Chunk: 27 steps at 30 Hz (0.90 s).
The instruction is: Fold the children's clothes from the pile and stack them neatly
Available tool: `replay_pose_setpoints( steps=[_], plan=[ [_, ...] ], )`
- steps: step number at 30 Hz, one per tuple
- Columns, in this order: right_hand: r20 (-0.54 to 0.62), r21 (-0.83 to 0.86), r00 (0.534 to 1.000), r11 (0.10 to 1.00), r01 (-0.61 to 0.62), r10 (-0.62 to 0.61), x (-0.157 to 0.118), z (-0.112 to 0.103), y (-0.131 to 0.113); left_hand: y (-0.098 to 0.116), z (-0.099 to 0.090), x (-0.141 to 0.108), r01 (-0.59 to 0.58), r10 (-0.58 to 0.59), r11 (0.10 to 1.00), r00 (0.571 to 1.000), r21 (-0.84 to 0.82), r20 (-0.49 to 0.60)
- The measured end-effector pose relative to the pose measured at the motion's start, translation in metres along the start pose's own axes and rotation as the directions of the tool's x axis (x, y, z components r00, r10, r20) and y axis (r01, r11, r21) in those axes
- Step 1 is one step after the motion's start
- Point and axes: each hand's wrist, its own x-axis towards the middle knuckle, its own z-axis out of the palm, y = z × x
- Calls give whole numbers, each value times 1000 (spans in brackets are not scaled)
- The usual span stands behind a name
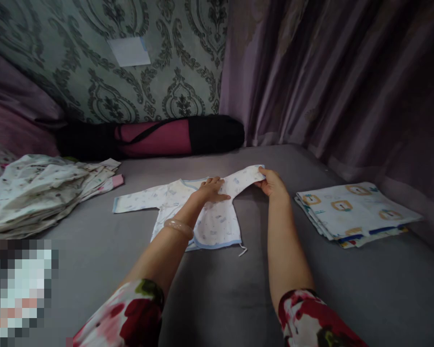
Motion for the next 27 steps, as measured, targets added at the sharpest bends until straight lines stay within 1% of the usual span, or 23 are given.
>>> replay_pose_setpoints(
  steps=[3, 7, 10, 14, 17, 20, 23, 27],
  plan=[
    [8, 11, 999, 999, -46, 46, -9, 14, -5, 2, -4, 2, 15, -15, 1000, 1000, -15, -5],
    [49, 10, 998, 999, -45, 44, -21, 31, -10, 4, -2, 6, 27, -26, 1000, 999, 12, -35],
    [74, -6, 996, 999, -50, 50, -28, 43, -10, 5, -2, 8, 33, -32, 999, 999, 36, -30],
    [92, -32, 994, 998, -62, 65, -37, 63, -2, 7, -8, 10, 43, -43, 997, 999, 57, 4],
    [102, -57, 990, 994, -92, 97, -44, 78, 7, 8, -12, 10, 64, -65, 996, 998, 62, 5],
    [94, -87, 988, 989, -117, 125, -48, 87, 15, 6, -10, 7, 78, -77, 997, 996, 22, -38],
    [83, -90, 988, 988, -123, 130, -50, 91, 17, -1, -7, 0, 80, -82, 997, 993, -24, -87],
    [49, -72, 992, 991, -115, 118, -50, 92, 19, -18, -5, -20, 78, -88, 995, 982, -65, -165]
  ],
)
